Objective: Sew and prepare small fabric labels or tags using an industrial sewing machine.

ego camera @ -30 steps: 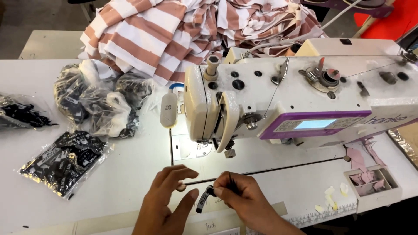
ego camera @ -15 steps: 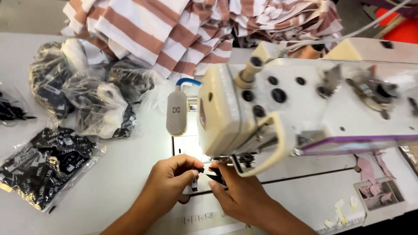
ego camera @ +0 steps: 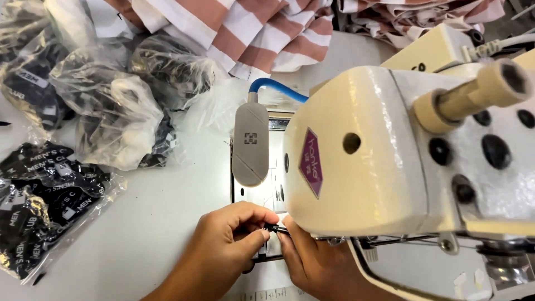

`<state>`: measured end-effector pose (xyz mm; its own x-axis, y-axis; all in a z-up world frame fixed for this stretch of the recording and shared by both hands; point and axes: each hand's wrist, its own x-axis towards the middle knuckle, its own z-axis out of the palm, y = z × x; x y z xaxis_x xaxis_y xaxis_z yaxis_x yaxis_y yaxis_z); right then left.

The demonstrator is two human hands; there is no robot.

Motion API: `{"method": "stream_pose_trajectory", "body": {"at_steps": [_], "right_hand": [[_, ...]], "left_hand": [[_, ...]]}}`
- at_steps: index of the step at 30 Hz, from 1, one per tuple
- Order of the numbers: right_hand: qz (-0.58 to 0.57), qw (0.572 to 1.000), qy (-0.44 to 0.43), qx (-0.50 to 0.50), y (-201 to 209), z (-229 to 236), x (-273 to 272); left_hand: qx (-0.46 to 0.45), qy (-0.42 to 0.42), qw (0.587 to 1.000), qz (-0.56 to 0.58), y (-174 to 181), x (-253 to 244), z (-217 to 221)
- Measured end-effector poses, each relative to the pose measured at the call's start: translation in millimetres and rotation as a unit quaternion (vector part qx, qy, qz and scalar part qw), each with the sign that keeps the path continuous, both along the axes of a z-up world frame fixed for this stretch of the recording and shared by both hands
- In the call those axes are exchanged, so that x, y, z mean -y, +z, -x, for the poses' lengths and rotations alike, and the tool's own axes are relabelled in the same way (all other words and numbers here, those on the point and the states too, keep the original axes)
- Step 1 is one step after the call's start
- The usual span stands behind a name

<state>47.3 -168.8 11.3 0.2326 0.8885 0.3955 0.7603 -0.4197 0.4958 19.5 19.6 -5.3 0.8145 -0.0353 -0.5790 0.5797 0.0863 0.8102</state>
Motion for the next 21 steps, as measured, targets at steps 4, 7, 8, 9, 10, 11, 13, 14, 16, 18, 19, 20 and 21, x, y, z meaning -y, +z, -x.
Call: {"method": "stream_pose_trajectory", "body": {"at_steps": [4,7,8,9,10,11,13,14,16,18,19,20,21], "right_hand": [[0.041,0.999,0.015,0.018,9,-5,-3],[0.038,0.999,-0.013,0.035,7,-3,-4],[0.041,0.999,-0.01,0.032,8,-3,-4],[0.044,0.999,-0.005,0.029,9,-3,-4],[0.043,0.999,-0.005,0.029,9,-2,-5],[0.042,0.999,-0.018,0.029,9,-1,-6],[0.04,0.998,-0.031,0.03,9,0,-7],[0.047,0.998,-0.035,0.04,8,0,-7],[0.054,0.997,-0.038,0.049,10,0,-8],[0.058,0.996,-0.047,0.047,15,1,-10],[0.058,0.996,-0.047,0.047,15,1,-10],[0.053,0.997,-0.048,0.036,15,1,-11],[0.049,0.997,-0.049,0.024,16,1,-12]], "left_hand": [[-0.018,0.003,1.0,-0.012,3,1,-3],[-0.005,0.007,1.0,-0.019,0,2,-2],[-0.004,0.007,1.0,-0.019,0,2,-2],[-0.002,0.008,1.0,-0.018,0,2,-2],[-0.002,0.008,1.0,-0.019,-1,3,-1],[0.013,0.001,0.999,-0.035,-3,3,-1],[0.029,-0.006,0.998,-0.051,-6,3,1],[0.041,-0.008,0.998,-0.053,-7,3,1],[0.053,-0.01,0.997,-0.055,-8,4,2],[0.064,-0.019,0.995,-0.073,-7,4,2],[0.064,-0.018,0.995,-0.073,-8,4,3],[0.079,-0.022,0.994,-0.078,-9,4,3],[0.094,-0.026,0.992,-0.083,-11,4,3]]}}
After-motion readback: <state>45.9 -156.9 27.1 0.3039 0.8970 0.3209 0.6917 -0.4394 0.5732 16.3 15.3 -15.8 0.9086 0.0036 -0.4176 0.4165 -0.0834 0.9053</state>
